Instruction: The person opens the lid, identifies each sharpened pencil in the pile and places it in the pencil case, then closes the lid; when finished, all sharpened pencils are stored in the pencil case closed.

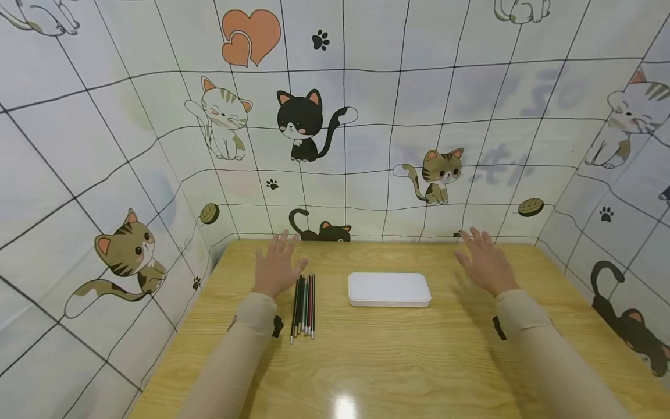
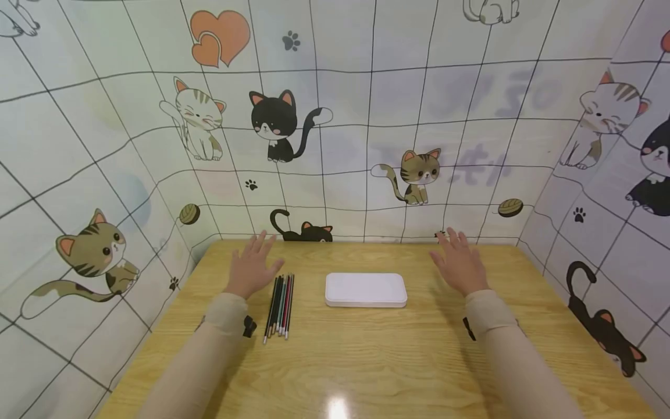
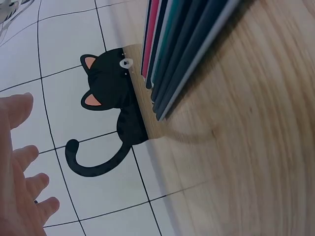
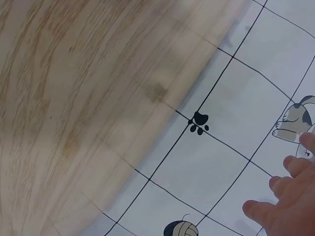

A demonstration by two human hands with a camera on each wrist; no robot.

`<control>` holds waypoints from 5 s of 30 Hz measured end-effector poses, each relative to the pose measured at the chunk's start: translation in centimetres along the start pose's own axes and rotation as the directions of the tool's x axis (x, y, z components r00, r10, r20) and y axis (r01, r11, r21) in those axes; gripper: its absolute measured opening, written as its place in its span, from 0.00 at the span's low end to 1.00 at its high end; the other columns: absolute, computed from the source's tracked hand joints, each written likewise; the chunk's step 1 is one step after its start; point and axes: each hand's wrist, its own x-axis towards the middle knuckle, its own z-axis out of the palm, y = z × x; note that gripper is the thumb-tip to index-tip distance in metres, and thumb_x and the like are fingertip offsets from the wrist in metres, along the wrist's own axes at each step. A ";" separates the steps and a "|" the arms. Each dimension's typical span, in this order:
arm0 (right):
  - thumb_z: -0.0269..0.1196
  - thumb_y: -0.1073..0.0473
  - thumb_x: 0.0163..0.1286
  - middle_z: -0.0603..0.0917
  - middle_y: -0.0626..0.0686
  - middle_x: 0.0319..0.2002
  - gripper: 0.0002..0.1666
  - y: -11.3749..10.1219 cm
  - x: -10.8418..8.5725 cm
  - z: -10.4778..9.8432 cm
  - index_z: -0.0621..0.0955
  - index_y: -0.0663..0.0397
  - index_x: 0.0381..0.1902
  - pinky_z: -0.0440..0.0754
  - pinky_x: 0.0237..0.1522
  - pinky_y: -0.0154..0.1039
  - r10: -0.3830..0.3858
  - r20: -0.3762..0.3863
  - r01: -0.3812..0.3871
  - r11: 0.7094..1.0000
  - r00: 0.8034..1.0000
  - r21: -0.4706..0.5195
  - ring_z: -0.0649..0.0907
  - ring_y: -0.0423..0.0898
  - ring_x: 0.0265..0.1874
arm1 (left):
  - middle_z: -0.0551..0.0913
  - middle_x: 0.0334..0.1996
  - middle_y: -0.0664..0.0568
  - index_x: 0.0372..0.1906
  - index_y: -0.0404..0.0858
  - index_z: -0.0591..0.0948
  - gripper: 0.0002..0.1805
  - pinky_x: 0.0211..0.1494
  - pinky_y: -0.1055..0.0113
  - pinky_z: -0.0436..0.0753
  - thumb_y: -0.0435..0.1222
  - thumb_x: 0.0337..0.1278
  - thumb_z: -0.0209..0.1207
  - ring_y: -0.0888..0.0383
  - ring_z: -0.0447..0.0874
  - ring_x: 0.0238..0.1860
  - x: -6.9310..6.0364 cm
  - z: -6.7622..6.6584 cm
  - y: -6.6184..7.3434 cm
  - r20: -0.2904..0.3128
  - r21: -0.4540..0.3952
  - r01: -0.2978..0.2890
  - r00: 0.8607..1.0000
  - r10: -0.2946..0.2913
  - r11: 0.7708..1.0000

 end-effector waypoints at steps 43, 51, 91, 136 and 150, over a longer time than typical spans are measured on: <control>0.54 0.43 0.80 0.51 0.64 0.80 0.41 -4.3 -0.9 4.3 0.56 0.57 0.80 0.60 0.69 0.69 -0.227 0.202 0.171 0.950 0.953 0.261 0.60 0.69 0.74 | 0.65 0.75 0.44 0.79 0.48 0.61 0.39 0.66 0.36 0.70 0.60 0.71 0.51 0.44 0.62 0.75 0.0 3.5 7.0 0.120 -0.049 -0.234 0.964 0.238 0.971; 0.57 0.43 0.78 0.58 0.65 0.78 0.42 -4.7 -1.0 5.0 0.61 0.60 0.78 0.60 0.71 0.65 -0.284 0.227 0.222 0.938 0.932 0.266 0.62 0.66 0.74 | 0.66 0.75 0.50 0.78 0.49 0.64 0.39 0.62 0.41 0.76 0.63 0.69 0.51 0.49 0.66 0.73 0.1 3.9 8.4 0.186 -0.048 -0.311 0.931 0.315 0.949; 0.62 0.59 0.60 0.74 0.75 0.62 0.31 -8.5 -1.1 5.5 0.75 0.76 0.58 0.77 0.62 0.58 -0.467 0.317 0.520 0.847 0.825 -0.107 0.75 0.69 0.63 | 0.66 0.75 0.45 0.78 0.35 0.57 0.55 0.76 0.60 0.64 0.55 0.54 0.72 0.51 0.66 0.73 1.7 7.9 9.9 0.428 -0.252 -0.222 0.848 0.314 0.942; 0.68 0.63 0.64 0.77 0.82 0.52 0.37 -11.5 -2.7 7.7 0.71 0.70 0.68 0.86 0.44 0.57 -0.449 0.290 0.533 0.739 0.846 -0.412 0.81 0.72 0.51 | 0.80 0.60 0.54 0.69 0.43 0.72 0.48 0.61 0.60 0.78 0.51 0.39 0.80 0.57 0.78 0.56 2.3 9.2 10.6 0.353 -0.322 -0.141 0.900 0.257 0.936; 0.73 0.62 0.59 0.76 0.83 0.52 0.42 -12.2 -2.4 7.6 0.70 0.71 0.68 0.87 0.42 0.58 -0.431 0.294 0.520 0.743 0.853 -0.421 0.80 0.74 0.53 | 0.80 0.60 0.54 0.69 0.43 0.72 0.49 0.62 0.57 0.77 0.51 0.38 0.79 0.56 0.78 0.56 2.6 10.1 9.6 0.312 -0.353 -0.149 0.912 0.267 0.924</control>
